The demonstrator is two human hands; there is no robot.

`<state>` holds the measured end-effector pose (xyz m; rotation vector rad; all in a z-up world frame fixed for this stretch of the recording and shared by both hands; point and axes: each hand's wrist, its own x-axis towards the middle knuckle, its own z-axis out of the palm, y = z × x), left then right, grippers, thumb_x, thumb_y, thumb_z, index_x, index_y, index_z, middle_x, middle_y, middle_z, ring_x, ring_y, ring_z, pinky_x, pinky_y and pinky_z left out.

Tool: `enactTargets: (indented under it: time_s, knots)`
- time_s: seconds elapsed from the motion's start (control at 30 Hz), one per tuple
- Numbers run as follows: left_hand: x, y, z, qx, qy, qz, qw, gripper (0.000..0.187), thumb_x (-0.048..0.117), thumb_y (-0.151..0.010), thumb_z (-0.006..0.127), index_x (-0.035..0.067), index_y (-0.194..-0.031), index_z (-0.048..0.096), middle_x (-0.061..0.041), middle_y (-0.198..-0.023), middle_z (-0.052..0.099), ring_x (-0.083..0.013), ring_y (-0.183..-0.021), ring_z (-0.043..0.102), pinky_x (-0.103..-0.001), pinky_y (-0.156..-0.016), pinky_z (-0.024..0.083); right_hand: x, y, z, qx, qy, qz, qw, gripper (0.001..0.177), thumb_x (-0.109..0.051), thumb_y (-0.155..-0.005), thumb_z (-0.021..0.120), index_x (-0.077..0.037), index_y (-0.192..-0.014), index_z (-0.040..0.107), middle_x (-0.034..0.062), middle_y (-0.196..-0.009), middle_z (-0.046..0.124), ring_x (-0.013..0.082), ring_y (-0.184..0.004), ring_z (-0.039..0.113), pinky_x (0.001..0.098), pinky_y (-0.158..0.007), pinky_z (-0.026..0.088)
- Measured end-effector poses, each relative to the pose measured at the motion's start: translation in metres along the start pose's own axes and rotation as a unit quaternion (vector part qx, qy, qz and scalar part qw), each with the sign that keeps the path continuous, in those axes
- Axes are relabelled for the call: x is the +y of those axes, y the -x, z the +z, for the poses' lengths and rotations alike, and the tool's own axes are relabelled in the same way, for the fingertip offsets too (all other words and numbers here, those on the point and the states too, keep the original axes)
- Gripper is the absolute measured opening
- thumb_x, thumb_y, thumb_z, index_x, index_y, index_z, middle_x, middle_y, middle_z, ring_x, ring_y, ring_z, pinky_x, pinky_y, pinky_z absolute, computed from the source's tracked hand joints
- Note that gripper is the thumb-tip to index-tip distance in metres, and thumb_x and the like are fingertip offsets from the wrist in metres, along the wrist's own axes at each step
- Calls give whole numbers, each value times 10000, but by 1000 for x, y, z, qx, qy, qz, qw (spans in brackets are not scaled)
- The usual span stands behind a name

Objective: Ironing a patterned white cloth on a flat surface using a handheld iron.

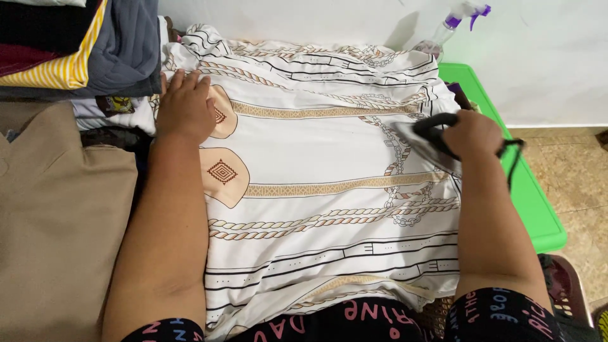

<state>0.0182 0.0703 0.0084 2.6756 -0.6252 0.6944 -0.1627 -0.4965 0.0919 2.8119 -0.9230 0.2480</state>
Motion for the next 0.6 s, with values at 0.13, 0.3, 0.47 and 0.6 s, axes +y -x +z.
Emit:
enactTargets:
  time_s: [0.13, 0.3, 0.47, 0.6]
  knots:
    - [3, 1, -8, -8, 12, -16, 1000, 478, 255, -993, 610, 70, -1433, 615, -158, -1524, 543, -392, -1463, 392, -560, -1251, 151, -105, 24, -15, -23, -44, -175, 983, 292, -345, -770, 735, -204, -1022, 780, 106, -972, 759, 342, -907, 732, 483, -791, 576]
    - [3, -2, -6, -28, -8, -25, 999, 489, 259, -989, 596, 81, -1444, 589, -160, -1531, 514, -380, -1470, 363, -548, -1244, 134, -248, 93, -61, -5, -100, -300, 949, 243, -252, -798, 690, -168, -1018, 748, 126, -932, 749, 361, -913, 719, 497, -799, 558]
    - [4, -3, -10, -59, -29, -49, 997, 510, 288, -993, 578, 95, -1464, 548, -148, -1551, 475, -351, -1478, 336, -531, -1242, 129, -285, 107, -78, 4, -106, -382, 918, 236, -238, -846, 656, -163, -1052, 745, 130, -947, 749, 365, -927, 719, 492, -817, 558]
    - [5, -6, -12, -71, 12, -57, 996, 513, 296, -987, 552, 115, -1466, 534, -119, -1573, 440, -349, -1495, 294, -497, -1214, 166, -231, 58, -65, -53, -86, -277, 956, 270, -292, -843, 690, -176, -1078, 755, 126, -978, 754, 348, -941, 727, 487, -818, 570]
